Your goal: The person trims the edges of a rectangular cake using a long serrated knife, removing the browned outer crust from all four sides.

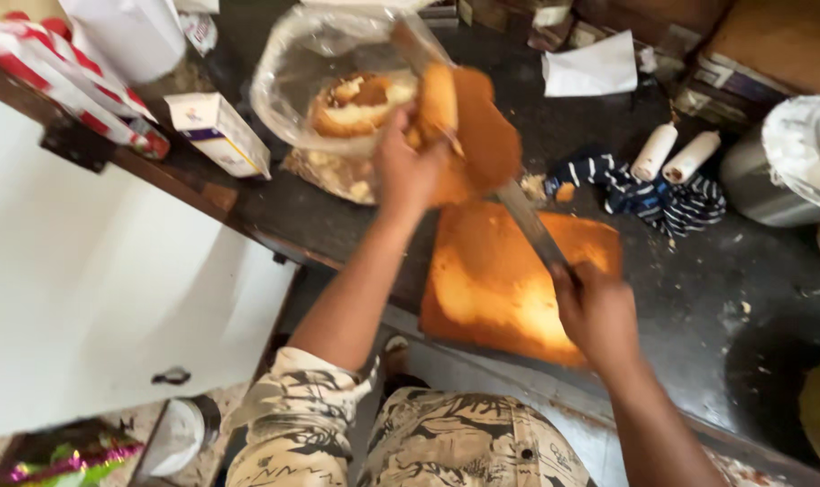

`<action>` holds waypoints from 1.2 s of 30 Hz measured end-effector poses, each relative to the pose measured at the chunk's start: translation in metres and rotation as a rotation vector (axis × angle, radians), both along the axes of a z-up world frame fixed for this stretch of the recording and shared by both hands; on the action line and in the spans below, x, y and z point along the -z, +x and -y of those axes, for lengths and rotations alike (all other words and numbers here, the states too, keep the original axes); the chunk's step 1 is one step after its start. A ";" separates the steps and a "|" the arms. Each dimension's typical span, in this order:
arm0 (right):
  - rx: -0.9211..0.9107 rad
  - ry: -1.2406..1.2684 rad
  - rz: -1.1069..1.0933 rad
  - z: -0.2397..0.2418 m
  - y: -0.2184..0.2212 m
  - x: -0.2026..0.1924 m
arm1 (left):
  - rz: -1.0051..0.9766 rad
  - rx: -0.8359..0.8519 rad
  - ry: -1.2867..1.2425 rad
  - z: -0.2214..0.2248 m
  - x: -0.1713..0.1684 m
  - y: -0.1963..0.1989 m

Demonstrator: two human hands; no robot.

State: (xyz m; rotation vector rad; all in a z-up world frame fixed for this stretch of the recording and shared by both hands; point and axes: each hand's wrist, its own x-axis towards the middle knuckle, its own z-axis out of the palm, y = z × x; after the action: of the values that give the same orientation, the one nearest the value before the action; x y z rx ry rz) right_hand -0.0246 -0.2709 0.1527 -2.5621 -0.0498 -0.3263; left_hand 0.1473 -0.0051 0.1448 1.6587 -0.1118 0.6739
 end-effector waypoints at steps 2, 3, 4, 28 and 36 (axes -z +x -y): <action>-0.101 -0.233 0.305 -0.039 0.049 -0.027 | 0.106 -0.163 0.118 -0.050 -0.018 0.042; -0.092 -0.235 0.310 -0.055 0.067 -0.039 | 0.132 -0.283 0.233 -0.073 -0.020 0.059; -0.053 -0.363 0.168 -0.068 0.082 -0.049 | 0.135 -0.269 0.234 -0.095 -0.018 0.072; 0.876 0.570 -0.544 0.028 -0.152 0.167 | 0.051 0.742 1.133 0.095 0.152 -0.089; 0.854 0.477 -0.730 0.020 -0.182 0.158 | -0.060 0.621 1.293 0.119 0.158 -0.092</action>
State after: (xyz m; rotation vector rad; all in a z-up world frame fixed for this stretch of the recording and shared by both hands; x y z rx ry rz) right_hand -0.2071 -0.2908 -0.0049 -1.9472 1.2378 0.2859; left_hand 0.0550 -0.1237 -0.0131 2.6428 -1.1611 -0.0153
